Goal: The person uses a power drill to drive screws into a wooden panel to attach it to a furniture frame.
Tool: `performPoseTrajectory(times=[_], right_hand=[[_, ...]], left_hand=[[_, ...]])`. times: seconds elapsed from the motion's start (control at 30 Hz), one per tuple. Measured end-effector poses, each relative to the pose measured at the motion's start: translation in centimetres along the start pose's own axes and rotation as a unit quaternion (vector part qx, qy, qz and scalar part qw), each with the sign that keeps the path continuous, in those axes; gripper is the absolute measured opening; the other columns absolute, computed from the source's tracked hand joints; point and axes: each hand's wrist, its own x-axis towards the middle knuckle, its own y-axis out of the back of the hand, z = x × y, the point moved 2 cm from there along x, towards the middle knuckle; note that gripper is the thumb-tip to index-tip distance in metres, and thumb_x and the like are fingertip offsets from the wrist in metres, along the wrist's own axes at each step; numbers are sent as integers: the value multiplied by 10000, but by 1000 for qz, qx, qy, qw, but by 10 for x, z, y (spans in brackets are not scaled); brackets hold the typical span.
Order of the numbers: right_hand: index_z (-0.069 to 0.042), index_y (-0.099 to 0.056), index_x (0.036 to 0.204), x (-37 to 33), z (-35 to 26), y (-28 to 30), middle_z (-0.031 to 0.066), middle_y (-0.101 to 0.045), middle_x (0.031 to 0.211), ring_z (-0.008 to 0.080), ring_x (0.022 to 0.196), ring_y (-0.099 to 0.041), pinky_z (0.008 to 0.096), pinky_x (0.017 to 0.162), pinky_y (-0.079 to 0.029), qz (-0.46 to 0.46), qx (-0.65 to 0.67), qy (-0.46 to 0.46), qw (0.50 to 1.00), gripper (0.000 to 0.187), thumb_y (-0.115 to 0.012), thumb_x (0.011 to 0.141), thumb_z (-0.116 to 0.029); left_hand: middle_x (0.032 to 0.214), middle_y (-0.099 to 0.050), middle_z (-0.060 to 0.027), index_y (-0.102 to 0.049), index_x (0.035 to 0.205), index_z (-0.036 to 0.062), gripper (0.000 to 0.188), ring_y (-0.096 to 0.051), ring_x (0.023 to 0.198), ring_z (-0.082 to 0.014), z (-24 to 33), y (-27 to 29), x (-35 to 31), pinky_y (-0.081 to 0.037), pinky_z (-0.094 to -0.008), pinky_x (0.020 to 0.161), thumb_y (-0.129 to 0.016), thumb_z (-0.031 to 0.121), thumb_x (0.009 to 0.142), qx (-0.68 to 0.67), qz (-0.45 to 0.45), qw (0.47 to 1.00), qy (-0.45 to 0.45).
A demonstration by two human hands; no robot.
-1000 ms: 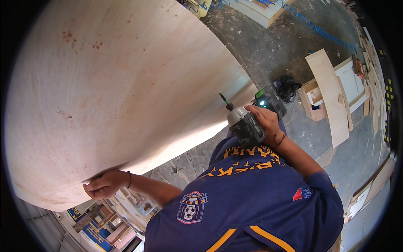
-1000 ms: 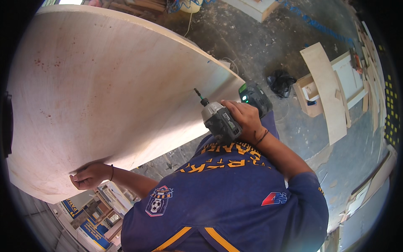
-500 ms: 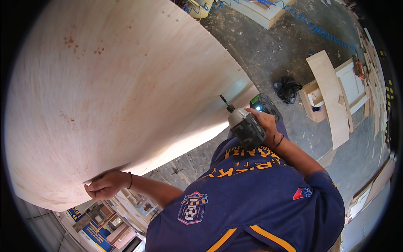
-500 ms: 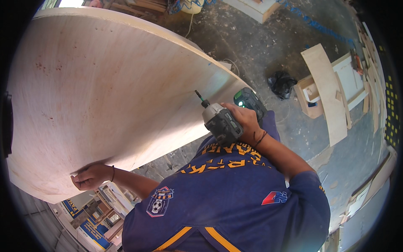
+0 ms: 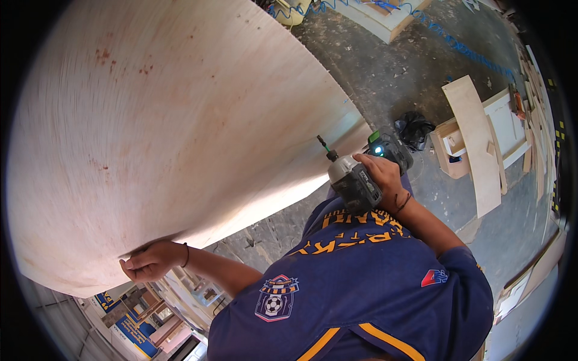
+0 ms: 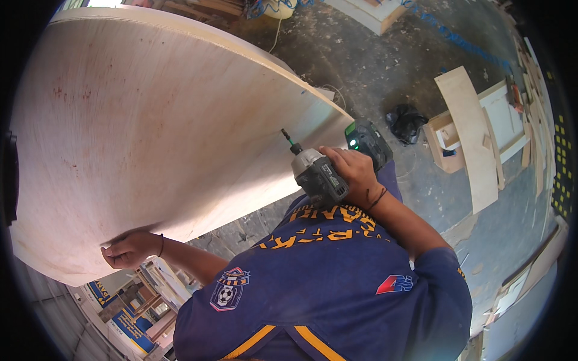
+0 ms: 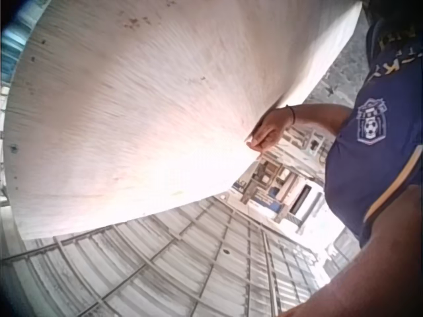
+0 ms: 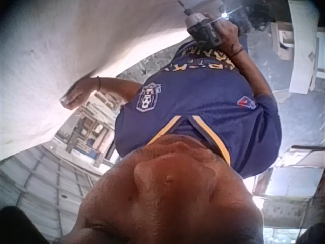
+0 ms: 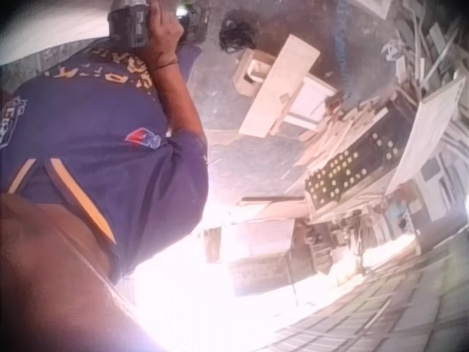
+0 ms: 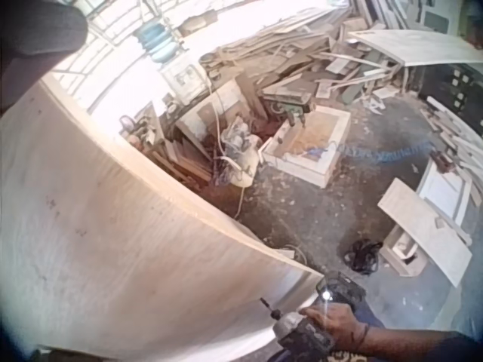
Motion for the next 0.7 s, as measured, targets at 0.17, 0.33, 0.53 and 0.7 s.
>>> performPoseTrajectory(times=[0.17,0.33,0.53,0.7], right_hand=[[-30,-542,1103,-3,-1,-3,138,-651,911,276,747,-652,327,637,-512,14,40,-18,999,484,-690,676,-202],[-48,-532,1120,-5,-3,-1,132,-652,896,282,742,-652,334,631,-514,-9,33,-40,999,516,-709,668,-221],[-69,-516,1145,-9,-10,-7,134,-649,900,294,768,-651,342,641,-519,18,64,-72,995,556,-738,657,-216],[-67,-527,1151,-11,-9,-9,133,-648,923,296,801,-647,330,692,-512,15,78,-93,993,560,-747,644,-157]], left_hand=[[879,-586,-123,-575,940,-45,306,-574,780,-183,4,-1,-1,-477,-290,684,-447,232,957,1,14,1000,-3],[913,-599,-115,-574,971,-39,318,-575,807,-178,8,0,-1,-479,-278,698,-413,235,972,48,-5,999,3],[933,-605,-129,-576,973,-33,313,-585,817,-222,3,0,-3,-478,-307,717,-415,235,968,16,-7,1000,-21],[889,-612,-147,-566,970,-40,346,-593,755,-244,0,-1,-2,-486,-323,656,-417,272,961,2,-25,1000,-6]])
